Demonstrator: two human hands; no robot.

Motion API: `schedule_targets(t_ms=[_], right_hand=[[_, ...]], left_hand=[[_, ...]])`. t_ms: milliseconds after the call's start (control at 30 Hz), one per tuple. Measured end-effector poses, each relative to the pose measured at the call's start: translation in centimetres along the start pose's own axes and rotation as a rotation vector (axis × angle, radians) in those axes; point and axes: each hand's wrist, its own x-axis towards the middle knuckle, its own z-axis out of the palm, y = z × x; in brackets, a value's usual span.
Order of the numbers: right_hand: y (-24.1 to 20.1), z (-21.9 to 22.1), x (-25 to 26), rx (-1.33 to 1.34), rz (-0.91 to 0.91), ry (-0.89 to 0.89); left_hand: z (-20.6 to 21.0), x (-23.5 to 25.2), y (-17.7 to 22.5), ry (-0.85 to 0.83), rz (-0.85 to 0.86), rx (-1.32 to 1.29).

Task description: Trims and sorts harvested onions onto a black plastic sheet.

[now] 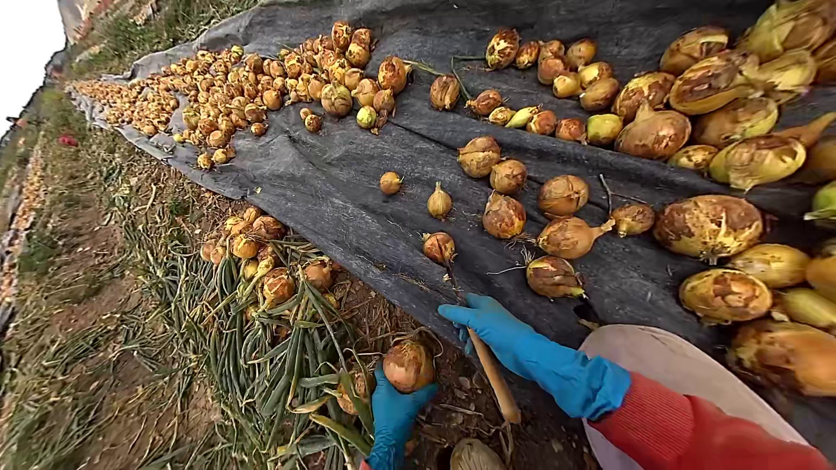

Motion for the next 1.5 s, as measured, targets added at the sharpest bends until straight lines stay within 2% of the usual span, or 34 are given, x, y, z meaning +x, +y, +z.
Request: schedule_targets(t_ms=[67,133,200,267,367,433,467,500,533,600,633,667,733,800,833,900,933,1033,1067,1133,1200,1300,1400,1433,1500], right_hand=[[-0.1,-0.7,-0.8,-0.119,-0.025,-0.063],[-0.2,-1.6,-1.1,-0.202,-0.069,-0.122],[0.2,-1.6,-0.9,-0.306,-0.074,-0.199],[-0.1,-1.1,-1.1,-0.423,-0.056,-0.313],[-0.5,-0.2,-2.5,-0.435,-0.11,-0.441],[-0.1,-0.2,-2.8,-0.446,-0.205,-0.418],[0.2,-0.4,-2.7,-0.457,-0.269,-0.385],[0.3,-0.5,-2.7,-0.466,-0.331,-0.35],[0.2,-0.6,-2.7,-0.466,-0.381,-0.319],[-0.3,-0.8,-3.2,-0.382,-0.44,-0.303],[-0.8,-0.8,-3.6,-0.293,-0.428,-0.319],[-1.3,-1.0,-3.8,-0.213,-0.387,-0.313],[-1.5,-1.8,-2.7,-0.318,-0.296,-0.174],[-1.8,-2.0,-1.8,-0.567,-0.138,-0.161],[-1.6,-1.4,-1.8,-0.576,-0.135,-0.192],[-0.6,-0.6,-2.9,-0.376,-0.286,-0.202],[0.2,-0.4,-3.4,-0.213,-0.326,-0.206],[1.0,-0.9,-3.4,0.007,-0.21,-0.233],[0.9,-0.9,-3.3,0.016,-0.136,-0.249],[0.8,-0.3,-3.0,0.023,-0.065,-0.24],[1.6,0.5,-2.8,-0.069,-0.193,-0.184],[2.4,-0.5,-1.2,-0.212,-0.471,-0.088],[2.1,-3.6,-1.7,0.013,-0.563,-0.02],[1.1,-4.5,-1.9,0.05,-0.563,0.067],[-0.2,-5.1,-1.5,-0.05,-0.481,0.185]], left_hand=[[0.1,-0.4,0.3,-0.117,-0.103,-0.231],[-0.7,-1.8,1.5,-0.18,-0.104,-0.444],[-3.0,-4.1,2.9,-0.213,-0.015,-0.586],[-5.2,-6.0,4.9,-0.298,0.147,-0.708],[-7.5,-7.3,7.9,-0.481,0.347,-0.683],[-8.3,-6.4,8.4,-0.645,0.422,-0.592],[-8.4,-5.9,8.6,-0.658,0.447,-0.523],[-8.4,-5.6,9.2,-0.555,0.468,-0.394],[-8.4,-5.3,9.9,-0.377,0.505,-0.136],[-8.5,-3.2,11.2,0.059,0.534,0.453],[-8.7,-1.6,11.6,0.184,0.468,0.557],[-9.3,-0.2,11.9,0.225,0.368,0.532],[-10.1,0.3,12.6,0.235,0.331,0.276],[-9.3,-1.9,13.7,0.099,0.437,-0.035],[-8.3,-3.0,14.2,-0.007,0.512,-0.135],[-5.6,-5.0,13.9,-0.155,0.635,-0.143],[-4.2,-5.7,13.2,-0.169,0.662,-0.107],[-2.1,-6.7,10.9,-0.211,0.702,0.094],[-2.1,-6.8,10.7,-0.212,0.696,0.178],[-3.5,-4.9,11.7,-0.099,0.612,0.467],[-5.2,-2.4,13.5,-0.016,0.419,0.701],[-6.4,-0.2,14.2,0.066,0.243,0.703],[-12.1,3.5,9.4,0.205,-0.141,0.646],[-13.8,3.2,7.5,0.228,-0.21,0.679],[-13.7,0.3,5.4,0.256,-0.196,0.768]])
